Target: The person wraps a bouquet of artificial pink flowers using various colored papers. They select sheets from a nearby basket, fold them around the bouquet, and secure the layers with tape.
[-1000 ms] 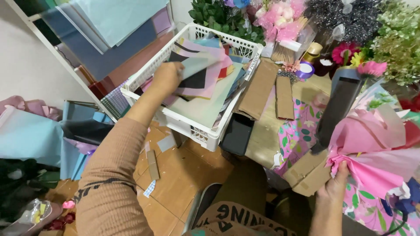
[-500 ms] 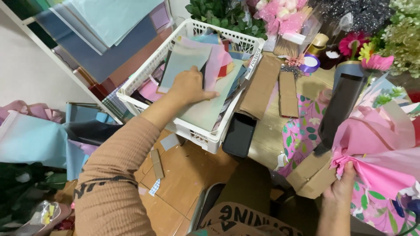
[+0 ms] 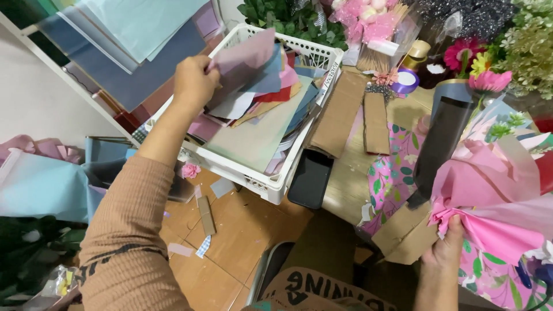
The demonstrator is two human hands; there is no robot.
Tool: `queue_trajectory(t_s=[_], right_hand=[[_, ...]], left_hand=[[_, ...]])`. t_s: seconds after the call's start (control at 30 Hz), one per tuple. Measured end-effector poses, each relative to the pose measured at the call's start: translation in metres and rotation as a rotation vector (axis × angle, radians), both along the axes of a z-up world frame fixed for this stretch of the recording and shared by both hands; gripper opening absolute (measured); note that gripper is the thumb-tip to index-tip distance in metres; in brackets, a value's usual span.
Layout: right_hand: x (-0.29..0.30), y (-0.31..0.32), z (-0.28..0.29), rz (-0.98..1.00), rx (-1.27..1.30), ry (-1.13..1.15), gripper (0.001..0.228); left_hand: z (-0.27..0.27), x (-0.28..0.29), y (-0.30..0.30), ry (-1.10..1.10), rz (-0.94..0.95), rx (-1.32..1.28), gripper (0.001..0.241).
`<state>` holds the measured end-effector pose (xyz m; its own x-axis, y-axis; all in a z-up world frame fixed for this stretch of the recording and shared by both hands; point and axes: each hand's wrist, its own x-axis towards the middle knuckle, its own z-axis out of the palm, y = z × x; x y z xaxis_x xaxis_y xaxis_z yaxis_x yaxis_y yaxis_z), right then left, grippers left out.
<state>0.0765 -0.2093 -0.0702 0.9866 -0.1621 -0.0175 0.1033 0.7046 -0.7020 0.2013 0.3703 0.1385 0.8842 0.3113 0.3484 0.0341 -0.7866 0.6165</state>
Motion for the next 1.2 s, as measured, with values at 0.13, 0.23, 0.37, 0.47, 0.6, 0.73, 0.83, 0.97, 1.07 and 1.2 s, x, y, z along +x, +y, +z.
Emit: queue_trajectory(t_s=[0.13,0.23,0.37,0.47,0.6,0.73,0.83,0.97,1.07,1.2], right_hand=[[-0.001,0.003,0.005,0.035,-0.008,-0.015,0.082],[-0.002,0.003,0.004,0.010,0.046,0.014,0.080],[0.000,-0.001,-0.005,-0.006,0.053,0.002,0.075],[0.001,-0.002,-0.004,0.007,0.057,-0.027,0.074],[0.000,0.000,-0.003,-0.015,0.039,0.007,0.077],[-0.001,0.003,0.003,0.002,0.052,-0.044,0.077],[-0.002,0.003,0.002,0.001,0.074,-0.022,0.080],[0.001,-0.002,-0.004,-0.008,0.045,-0.023,0.081],[0.004,-0.006,-0.014,-0.019,0.049,-0.011,0.084],[-0.002,0.004,0.004,0.014,0.070,0.002,0.086]], left_hand=[[0.003,-0.003,0.011,-0.214,0.025,0.162,0.016],[0.004,-0.002,0.009,-0.288,0.050,0.529,0.073],[-0.022,0.021,0.018,-0.409,0.152,0.950,0.039],[-0.031,0.028,0.013,-0.350,0.230,1.049,0.016],[-0.032,0.017,-0.024,-0.183,0.118,0.957,0.019],[-0.045,0.010,-0.046,-0.219,0.099,0.917,0.042],[-0.043,0.015,-0.037,-0.216,0.045,0.831,0.038],[-0.030,0.015,-0.017,-0.374,0.247,1.110,0.011],[-0.020,0.004,-0.020,-0.461,0.237,1.162,0.015],[-0.010,-0.036,-0.062,-0.105,-0.102,0.852,0.070]])
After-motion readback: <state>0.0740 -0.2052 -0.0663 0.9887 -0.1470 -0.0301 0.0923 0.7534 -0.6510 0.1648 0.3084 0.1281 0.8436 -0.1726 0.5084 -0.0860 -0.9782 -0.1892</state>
